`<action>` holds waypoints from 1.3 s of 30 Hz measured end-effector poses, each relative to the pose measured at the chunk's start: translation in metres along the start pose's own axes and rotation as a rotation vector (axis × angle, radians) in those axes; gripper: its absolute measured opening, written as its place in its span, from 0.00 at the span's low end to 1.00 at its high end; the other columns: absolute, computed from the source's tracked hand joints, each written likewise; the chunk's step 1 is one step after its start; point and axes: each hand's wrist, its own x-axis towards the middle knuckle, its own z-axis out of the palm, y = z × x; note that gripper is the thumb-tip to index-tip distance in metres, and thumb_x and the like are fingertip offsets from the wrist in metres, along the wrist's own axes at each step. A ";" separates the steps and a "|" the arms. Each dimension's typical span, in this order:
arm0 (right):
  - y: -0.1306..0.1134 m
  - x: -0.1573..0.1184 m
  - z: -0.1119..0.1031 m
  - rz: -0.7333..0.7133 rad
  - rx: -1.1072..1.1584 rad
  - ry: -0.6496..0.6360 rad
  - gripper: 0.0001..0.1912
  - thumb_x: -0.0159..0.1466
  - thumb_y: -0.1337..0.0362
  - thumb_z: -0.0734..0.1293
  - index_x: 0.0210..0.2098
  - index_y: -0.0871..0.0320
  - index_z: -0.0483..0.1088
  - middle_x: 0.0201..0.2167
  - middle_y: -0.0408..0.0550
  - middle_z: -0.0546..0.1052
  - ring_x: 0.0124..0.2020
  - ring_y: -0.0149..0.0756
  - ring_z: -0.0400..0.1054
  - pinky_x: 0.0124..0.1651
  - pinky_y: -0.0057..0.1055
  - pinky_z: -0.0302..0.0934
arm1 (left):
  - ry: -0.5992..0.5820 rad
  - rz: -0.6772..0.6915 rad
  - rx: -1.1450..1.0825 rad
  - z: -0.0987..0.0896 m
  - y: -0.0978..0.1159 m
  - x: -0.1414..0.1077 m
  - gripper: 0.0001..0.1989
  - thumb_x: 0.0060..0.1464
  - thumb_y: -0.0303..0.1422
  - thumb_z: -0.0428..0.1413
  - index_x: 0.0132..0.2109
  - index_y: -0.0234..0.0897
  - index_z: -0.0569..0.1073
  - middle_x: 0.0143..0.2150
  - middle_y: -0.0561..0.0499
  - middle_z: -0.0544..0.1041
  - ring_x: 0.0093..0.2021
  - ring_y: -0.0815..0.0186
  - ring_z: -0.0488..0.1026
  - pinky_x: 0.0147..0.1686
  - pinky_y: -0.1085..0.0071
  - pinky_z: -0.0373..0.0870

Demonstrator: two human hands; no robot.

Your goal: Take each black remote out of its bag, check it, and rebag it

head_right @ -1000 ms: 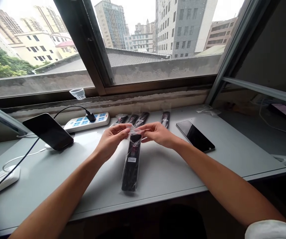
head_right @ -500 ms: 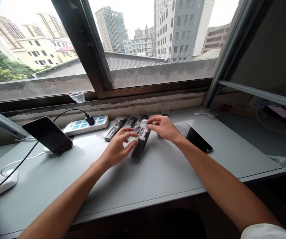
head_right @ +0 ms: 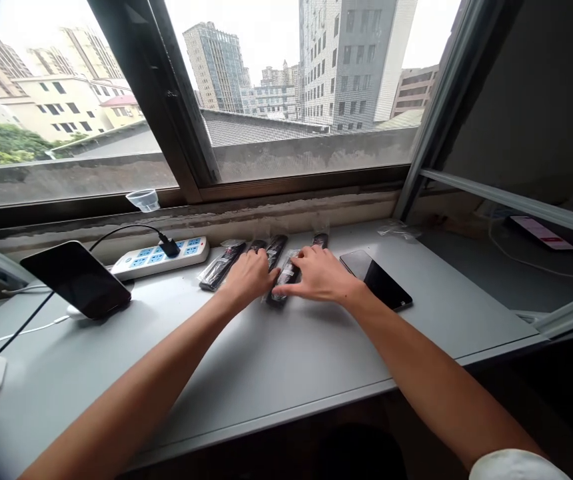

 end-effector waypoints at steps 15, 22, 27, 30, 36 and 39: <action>0.028 0.008 0.011 0.055 0.116 0.044 0.41 0.63 0.48 0.74 0.70 0.59 0.65 0.70 0.65 0.66 0.72 0.66 0.55 0.71 0.59 0.52 | 0.335 -0.010 -0.534 -0.041 -0.050 -0.020 0.27 0.54 0.38 0.64 0.58 0.35 0.71 0.50 0.41 0.80 0.50 0.53 0.79 0.51 0.60 0.75; -0.010 0.008 0.002 0.180 0.654 0.277 0.22 0.70 0.47 0.66 0.53 0.56 0.75 0.53 0.59 0.77 0.57 0.54 0.71 0.59 0.50 0.68 | 0.761 0.136 -0.986 -0.048 -0.083 -0.031 0.26 0.59 0.42 0.66 0.62 0.40 0.78 0.41 0.50 0.81 0.38 0.67 0.77 0.43 0.71 0.76; -0.031 0.008 0.001 0.440 1.591 -0.204 0.35 0.71 0.36 0.60 0.62 0.58 0.61 0.51 0.61 0.79 0.45 0.51 0.80 0.47 0.47 0.76 | 0.911 0.148 -1.039 -0.054 -0.080 -0.044 0.25 0.63 0.42 0.65 0.65 0.45 0.76 0.40 0.52 0.83 0.31 0.71 0.74 0.34 0.74 0.73; -0.035 0.009 0.005 0.402 1.880 -0.304 0.33 0.73 0.38 0.59 0.61 0.61 0.64 0.52 0.62 0.79 0.48 0.48 0.81 0.52 0.42 0.76 | 0.892 0.186 -1.057 -0.056 -0.069 -0.052 0.21 0.65 0.44 0.62 0.61 0.43 0.80 0.50 0.47 0.84 0.40 0.64 0.80 0.41 0.69 0.78; -0.028 0.008 0.006 0.396 1.910 -0.366 0.21 0.72 0.46 0.66 0.49 0.59 0.74 0.40 0.52 0.82 0.35 0.35 0.80 0.33 0.24 0.75 | 0.927 0.155 -0.961 -0.064 -0.060 -0.054 0.14 0.67 0.44 0.60 0.49 0.41 0.85 0.47 0.48 0.86 0.43 0.61 0.83 0.42 0.66 0.80; -0.021 0.009 0.008 0.345 1.891 -0.373 0.17 0.70 0.49 0.71 0.46 0.57 0.76 0.39 0.49 0.81 0.33 0.32 0.79 0.31 0.22 0.73 | 1.002 0.143 -0.960 -0.073 -0.070 -0.051 0.13 0.70 0.41 0.58 0.54 0.43 0.82 0.48 0.50 0.85 0.46 0.61 0.82 0.44 0.66 0.79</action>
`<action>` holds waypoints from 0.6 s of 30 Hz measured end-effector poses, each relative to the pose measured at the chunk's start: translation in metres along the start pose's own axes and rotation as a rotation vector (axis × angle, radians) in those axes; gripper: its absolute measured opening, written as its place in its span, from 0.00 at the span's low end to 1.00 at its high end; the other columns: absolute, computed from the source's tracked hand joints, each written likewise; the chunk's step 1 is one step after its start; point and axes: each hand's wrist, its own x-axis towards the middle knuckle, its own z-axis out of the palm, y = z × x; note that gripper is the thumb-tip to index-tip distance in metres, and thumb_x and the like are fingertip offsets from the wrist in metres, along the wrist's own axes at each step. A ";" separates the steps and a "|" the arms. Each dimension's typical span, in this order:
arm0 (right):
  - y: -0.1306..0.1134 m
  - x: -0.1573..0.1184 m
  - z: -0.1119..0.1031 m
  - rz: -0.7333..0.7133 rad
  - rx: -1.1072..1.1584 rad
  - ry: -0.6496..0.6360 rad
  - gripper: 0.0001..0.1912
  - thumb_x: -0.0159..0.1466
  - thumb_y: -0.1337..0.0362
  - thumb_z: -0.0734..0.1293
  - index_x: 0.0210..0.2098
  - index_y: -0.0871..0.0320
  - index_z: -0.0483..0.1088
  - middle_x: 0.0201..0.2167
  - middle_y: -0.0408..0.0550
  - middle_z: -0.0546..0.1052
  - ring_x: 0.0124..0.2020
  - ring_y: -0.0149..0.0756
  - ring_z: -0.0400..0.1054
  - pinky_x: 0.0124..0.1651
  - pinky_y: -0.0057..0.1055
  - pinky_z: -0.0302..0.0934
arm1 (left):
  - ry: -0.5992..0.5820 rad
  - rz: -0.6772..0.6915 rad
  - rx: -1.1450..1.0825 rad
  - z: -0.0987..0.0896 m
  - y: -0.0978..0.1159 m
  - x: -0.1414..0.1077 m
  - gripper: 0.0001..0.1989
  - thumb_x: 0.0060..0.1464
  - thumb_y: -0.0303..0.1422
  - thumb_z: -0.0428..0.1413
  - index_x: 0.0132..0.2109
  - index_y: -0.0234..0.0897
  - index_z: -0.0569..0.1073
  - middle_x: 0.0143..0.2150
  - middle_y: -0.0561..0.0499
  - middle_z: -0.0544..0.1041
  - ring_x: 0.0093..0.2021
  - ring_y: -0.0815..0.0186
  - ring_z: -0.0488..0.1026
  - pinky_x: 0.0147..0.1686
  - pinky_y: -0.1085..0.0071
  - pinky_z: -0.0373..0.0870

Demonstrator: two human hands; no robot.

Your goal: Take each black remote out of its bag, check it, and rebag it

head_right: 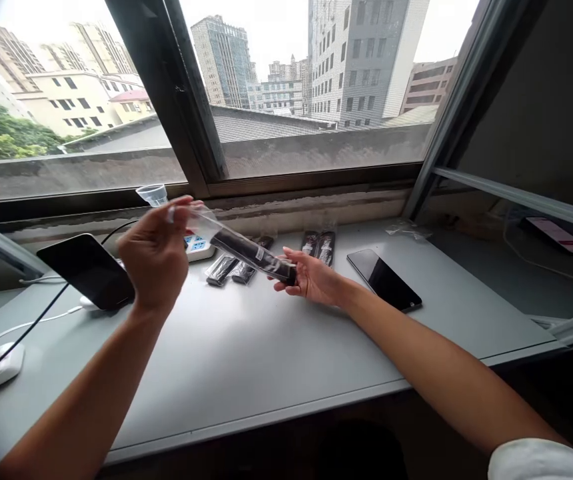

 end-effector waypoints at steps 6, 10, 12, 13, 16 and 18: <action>0.000 0.006 -0.011 -0.130 -0.123 0.042 0.17 0.61 0.62 0.80 0.49 0.56 0.79 0.38 0.45 0.81 0.34 0.30 0.79 0.31 0.20 0.71 | -0.118 0.357 0.389 -0.021 -0.001 0.010 0.25 0.63 0.43 0.64 0.65 0.46 0.74 0.70 0.51 0.69 0.73 0.45 0.61 0.72 0.45 0.59; -0.003 0.003 -0.014 -0.153 -0.258 0.008 0.23 0.62 0.59 0.80 0.55 0.56 0.78 0.42 0.50 0.83 0.37 0.34 0.82 0.37 0.25 0.74 | -0.774 0.450 0.473 -0.016 -0.008 -0.010 0.34 0.60 0.44 0.66 0.71 0.50 0.67 0.71 0.47 0.70 0.71 0.45 0.64 0.73 0.45 0.56; -0.007 0.000 -0.015 -0.143 -0.376 0.037 0.27 0.62 0.57 0.79 0.58 0.57 0.75 0.45 0.52 0.83 0.38 0.38 0.83 0.40 0.29 0.76 | -0.948 0.375 0.540 -0.012 -0.016 -0.021 0.31 0.64 0.40 0.62 0.71 0.48 0.67 0.64 0.44 0.77 0.63 0.48 0.74 0.65 0.50 0.67; -0.008 -0.002 -0.015 -0.141 -0.441 0.069 0.28 0.62 0.57 0.80 0.59 0.57 0.74 0.45 0.53 0.83 0.39 0.40 0.83 0.40 0.31 0.77 | -0.986 0.329 0.580 -0.011 -0.021 -0.025 0.30 0.65 0.40 0.61 0.71 0.48 0.67 0.61 0.44 0.79 0.59 0.48 0.77 0.60 0.53 0.71; -0.015 -0.003 -0.018 -0.189 -0.566 0.200 0.29 0.60 0.57 0.80 0.58 0.57 0.72 0.41 0.53 0.84 0.37 0.44 0.83 0.36 0.32 0.76 | -0.991 0.236 0.655 -0.016 -0.035 -0.030 0.27 0.64 0.42 0.60 0.69 0.48 0.71 0.58 0.44 0.80 0.53 0.49 0.80 0.51 0.59 0.76; -0.020 -0.003 -0.020 -0.288 -0.567 0.311 0.27 0.59 0.57 0.80 0.54 0.56 0.73 0.39 0.51 0.83 0.37 0.42 0.82 0.33 0.30 0.74 | -0.996 0.179 0.640 -0.023 -0.042 -0.030 0.25 0.65 0.43 0.59 0.67 0.48 0.73 0.57 0.45 0.80 0.51 0.51 0.80 0.49 0.60 0.77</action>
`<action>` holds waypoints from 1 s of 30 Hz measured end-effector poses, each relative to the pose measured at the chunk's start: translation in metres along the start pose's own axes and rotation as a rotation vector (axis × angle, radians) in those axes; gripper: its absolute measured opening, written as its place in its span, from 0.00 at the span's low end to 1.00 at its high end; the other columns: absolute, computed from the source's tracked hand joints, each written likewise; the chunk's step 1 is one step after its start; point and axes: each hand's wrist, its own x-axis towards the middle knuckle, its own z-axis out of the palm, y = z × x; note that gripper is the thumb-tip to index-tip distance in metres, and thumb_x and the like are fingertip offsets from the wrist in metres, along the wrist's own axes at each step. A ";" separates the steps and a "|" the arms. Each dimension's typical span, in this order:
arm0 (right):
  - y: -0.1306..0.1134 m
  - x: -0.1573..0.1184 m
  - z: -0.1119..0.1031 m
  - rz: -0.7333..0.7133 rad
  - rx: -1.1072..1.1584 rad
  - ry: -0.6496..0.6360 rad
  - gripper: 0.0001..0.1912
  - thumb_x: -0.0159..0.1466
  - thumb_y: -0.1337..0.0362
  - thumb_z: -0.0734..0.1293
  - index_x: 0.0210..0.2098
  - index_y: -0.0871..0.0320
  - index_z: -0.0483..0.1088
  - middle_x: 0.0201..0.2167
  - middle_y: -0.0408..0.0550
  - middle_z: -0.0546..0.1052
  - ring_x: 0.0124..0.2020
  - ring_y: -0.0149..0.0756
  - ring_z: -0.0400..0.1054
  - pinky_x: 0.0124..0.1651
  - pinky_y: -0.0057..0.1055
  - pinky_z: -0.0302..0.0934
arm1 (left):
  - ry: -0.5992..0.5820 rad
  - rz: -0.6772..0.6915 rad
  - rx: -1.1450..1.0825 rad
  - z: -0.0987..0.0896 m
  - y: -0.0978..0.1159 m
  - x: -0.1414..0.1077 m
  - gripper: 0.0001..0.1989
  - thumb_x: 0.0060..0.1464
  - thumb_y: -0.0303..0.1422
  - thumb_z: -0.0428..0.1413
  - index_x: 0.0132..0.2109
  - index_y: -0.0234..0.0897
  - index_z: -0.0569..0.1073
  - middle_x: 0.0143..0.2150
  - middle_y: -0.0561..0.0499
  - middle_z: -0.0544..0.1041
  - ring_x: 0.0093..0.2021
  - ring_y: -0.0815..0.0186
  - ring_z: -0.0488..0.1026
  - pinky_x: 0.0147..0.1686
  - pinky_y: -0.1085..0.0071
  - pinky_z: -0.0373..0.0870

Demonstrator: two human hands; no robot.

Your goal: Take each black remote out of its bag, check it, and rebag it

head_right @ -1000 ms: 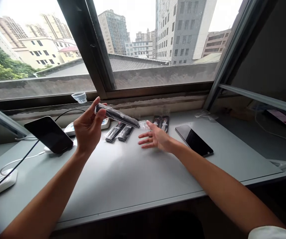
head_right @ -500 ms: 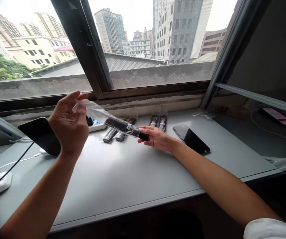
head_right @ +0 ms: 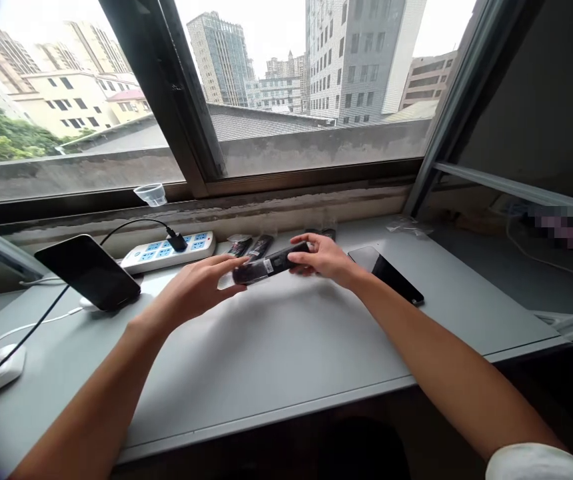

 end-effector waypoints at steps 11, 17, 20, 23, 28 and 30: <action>-0.004 -0.007 0.019 -0.055 -0.045 0.027 0.23 0.62 0.49 0.77 0.48 0.55 0.73 0.35 0.47 0.82 0.32 0.39 0.77 0.34 0.34 0.70 | 0.001 0.028 -0.376 0.001 0.025 -0.002 0.46 0.57 0.53 0.66 0.76 0.51 0.58 0.73 0.43 0.66 0.69 0.48 0.68 0.63 0.56 0.72; -0.008 -0.019 0.032 -0.060 -0.164 -0.256 0.23 0.62 0.49 0.78 0.51 0.54 0.77 0.36 0.45 0.83 0.37 0.38 0.77 0.40 0.32 0.70 | 0.129 0.179 -0.338 0.003 0.032 0.006 0.25 0.66 0.42 0.61 0.68 0.50 0.71 0.63 0.44 0.75 0.61 0.53 0.75 0.60 0.56 0.74; -0.007 -0.015 0.019 0.080 -0.196 -0.280 0.22 0.61 0.46 0.77 0.47 0.55 0.79 0.35 0.48 0.83 0.33 0.39 0.77 0.36 0.34 0.72 | 0.199 0.175 -0.222 -0.001 0.018 0.004 0.20 0.66 0.40 0.62 0.63 0.46 0.76 0.59 0.43 0.77 0.57 0.52 0.76 0.56 0.56 0.75; -0.001 -0.009 0.009 0.124 -0.129 -0.162 0.22 0.58 0.46 0.80 0.40 0.57 0.79 0.38 0.51 0.83 0.36 0.41 0.78 0.37 0.35 0.76 | 0.278 0.140 -0.101 -0.004 0.008 0.002 0.20 0.65 0.42 0.63 0.60 0.43 0.77 0.56 0.42 0.78 0.54 0.51 0.77 0.53 0.55 0.75; 0.005 -0.005 0.013 0.058 -0.072 0.006 0.25 0.55 0.50 0.82 0.45 0.56 0.80 0.42 0.50 0.83 0.45 0.41 0.78 0.50 0.35 0.76 | 0.288 0.165 0.055 0.001 0.017 0.002 0.22 0.65 0.43 0.63 0.62 0.42 0.75 0.58 0.41 0.77 0.56 0.50 0.76 0.56 0.52 0.74; 0.003 -0.008 0.019 0.034 -0.085 0.028 0.25 0.54 0.49 0.83 0.45 0.57 0.80 0.40 0.49 0.83 0.43 0.40 0.79 0.52 0.36 0.75 | 0.285 0.206 0.077 0.006 0.027 0.003 0.24 0.65 0.44 0.62 0.64 0.41 0.73 0.60 0.42 0.77 0.59 0.49 0.74 0.59 0.51 0.71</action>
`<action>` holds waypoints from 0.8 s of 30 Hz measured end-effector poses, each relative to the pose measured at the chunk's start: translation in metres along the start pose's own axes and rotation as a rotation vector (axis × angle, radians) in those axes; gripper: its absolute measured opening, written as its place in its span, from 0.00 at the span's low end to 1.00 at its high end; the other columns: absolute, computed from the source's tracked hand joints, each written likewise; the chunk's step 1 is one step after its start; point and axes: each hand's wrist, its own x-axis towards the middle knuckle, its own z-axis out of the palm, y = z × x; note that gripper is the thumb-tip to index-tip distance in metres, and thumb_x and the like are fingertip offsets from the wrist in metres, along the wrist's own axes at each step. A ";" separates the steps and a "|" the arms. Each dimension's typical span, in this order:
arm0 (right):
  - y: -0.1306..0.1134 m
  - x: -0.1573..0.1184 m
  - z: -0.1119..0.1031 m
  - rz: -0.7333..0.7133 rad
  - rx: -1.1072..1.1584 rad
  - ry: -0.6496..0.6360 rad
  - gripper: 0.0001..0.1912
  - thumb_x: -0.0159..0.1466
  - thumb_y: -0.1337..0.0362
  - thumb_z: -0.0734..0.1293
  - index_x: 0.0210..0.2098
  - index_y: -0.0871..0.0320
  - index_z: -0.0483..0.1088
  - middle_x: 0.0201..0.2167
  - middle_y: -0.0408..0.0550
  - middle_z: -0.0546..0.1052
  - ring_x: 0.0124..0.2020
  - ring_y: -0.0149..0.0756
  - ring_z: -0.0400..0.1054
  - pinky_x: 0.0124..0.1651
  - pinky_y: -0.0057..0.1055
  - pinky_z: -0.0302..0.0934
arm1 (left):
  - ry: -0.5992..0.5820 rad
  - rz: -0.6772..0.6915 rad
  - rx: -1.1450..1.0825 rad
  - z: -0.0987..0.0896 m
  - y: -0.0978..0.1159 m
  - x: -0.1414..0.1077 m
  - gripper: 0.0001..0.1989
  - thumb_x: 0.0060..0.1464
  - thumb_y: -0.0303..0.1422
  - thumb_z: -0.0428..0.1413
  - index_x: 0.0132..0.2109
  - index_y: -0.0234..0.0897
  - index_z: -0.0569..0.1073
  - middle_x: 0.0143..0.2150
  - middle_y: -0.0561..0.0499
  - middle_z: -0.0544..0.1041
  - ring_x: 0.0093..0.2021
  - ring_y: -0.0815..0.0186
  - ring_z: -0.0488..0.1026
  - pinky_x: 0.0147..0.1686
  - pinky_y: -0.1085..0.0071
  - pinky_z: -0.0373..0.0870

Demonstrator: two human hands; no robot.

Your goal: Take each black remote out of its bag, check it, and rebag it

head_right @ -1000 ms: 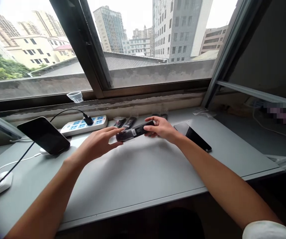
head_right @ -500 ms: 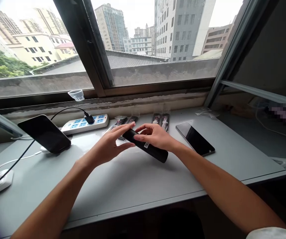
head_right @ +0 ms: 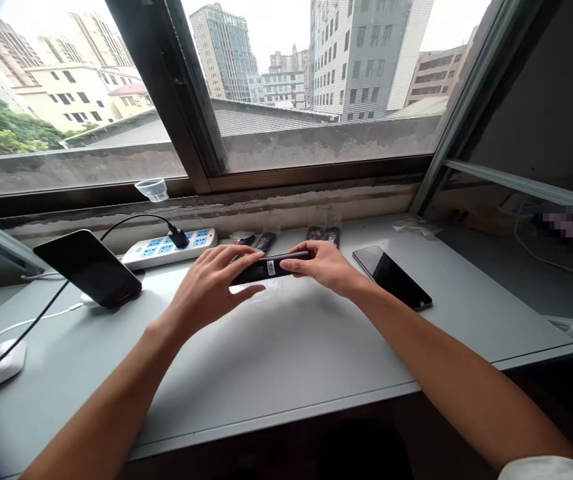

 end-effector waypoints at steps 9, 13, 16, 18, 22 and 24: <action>-0.007 -0.007 0.007 -0.050 -0.056 -0.085 0.23 0.59 0.50 0.79 0.47 0.59 0.81 0.42 0.51 0.83 0.43 0.43 0.80 0.50 0.40 0.76 | -0.059 -0.007 0.030 0.007 0.011 0.001 0.20 0.69 0.39 0.59 0.65 0.42 0.71 0.58 0.45 0.79 0.51 0.55 0.80 0.49 0.58 0.75; -0.008 -0.007 0.004 -0.142 -0.294 -0.002 0.28 0.62 0.45 0.76 0.54 0.56 0.79 0.43 0.50 0.83 0.38 0.41 0.78 0.43 0.38 0.73 | -0.064 -0.039 0.062 0.005 0.007 -0.001 0.21 0.69 0.40 0.59 0.64 0.40 0.73 0.57 0.44 0.80 0.50 0.53 0.81 0.46 0.59 0.76; -0.010 -0.007 0.001 -0.226 -0.476 0.042 0.24 0.62 0.44 0.76 0.48 0.54 0.83 0.34 0.46 0.82 0.32 0.38 0.74 0.37 0.35 0.68 | -0.085 -0.077 0.090 0.003 0.005 -0.002 0.21 0.69 0.41 0.59 0.64 0.39 0.74 0.57 0.45 0.81 0.48 0.52 0.81 0.45 0.57 0.76; -0.011 -0.007 -0.001 -0.235 -0.489 0.009 0.22 0.62 0.44 0.75 0.45 0.53 0.84 0.29 0.44 0.80 0.30 0.36 0.72 0.34 0.34 0.66 | -0.106 -0.080 0.087 0.002 0.003 -0.002 0.21 0.68 0.41 0.59 0.64 0.39 0.75 0.56 0.45 0.81 0.49 0.52 0.81 0.47 0.56 0.76; -0.008 -0.003 -0.009 -0.210 -0.386 0.001 0.22 0.61 0.45 0.76 0.47 0.53 0.84 0.27 0.44 0.80 0.29 0.37 0.74 0.33 0.34 0.68 | -0.139 -0.122 0.071 -0.002 -0.003 -0.003 0.21 0.67 0.41 0.60 0.62 0.38 0.77 0.53 0.43 0.82 0.52 0.48 0.79 0.50 0.51 0.75; -0.006 0.001 -0.016 -0.200 -0.264 0.029 0.24 0.60 0.45 0.78 0.48 0.54 0.83 0.31 0.47 0.82 0.31 0.39 0.77 0.37 0.36 0.73 | -0.129 -0.166 0.062 -0.005 -0.011 -0.006 0.21 0.67 0.42 0.59 0.62 0.38 0.77 0.53 0.42 0.83 0.53 0.47 0.78 0.52 0.50 0.75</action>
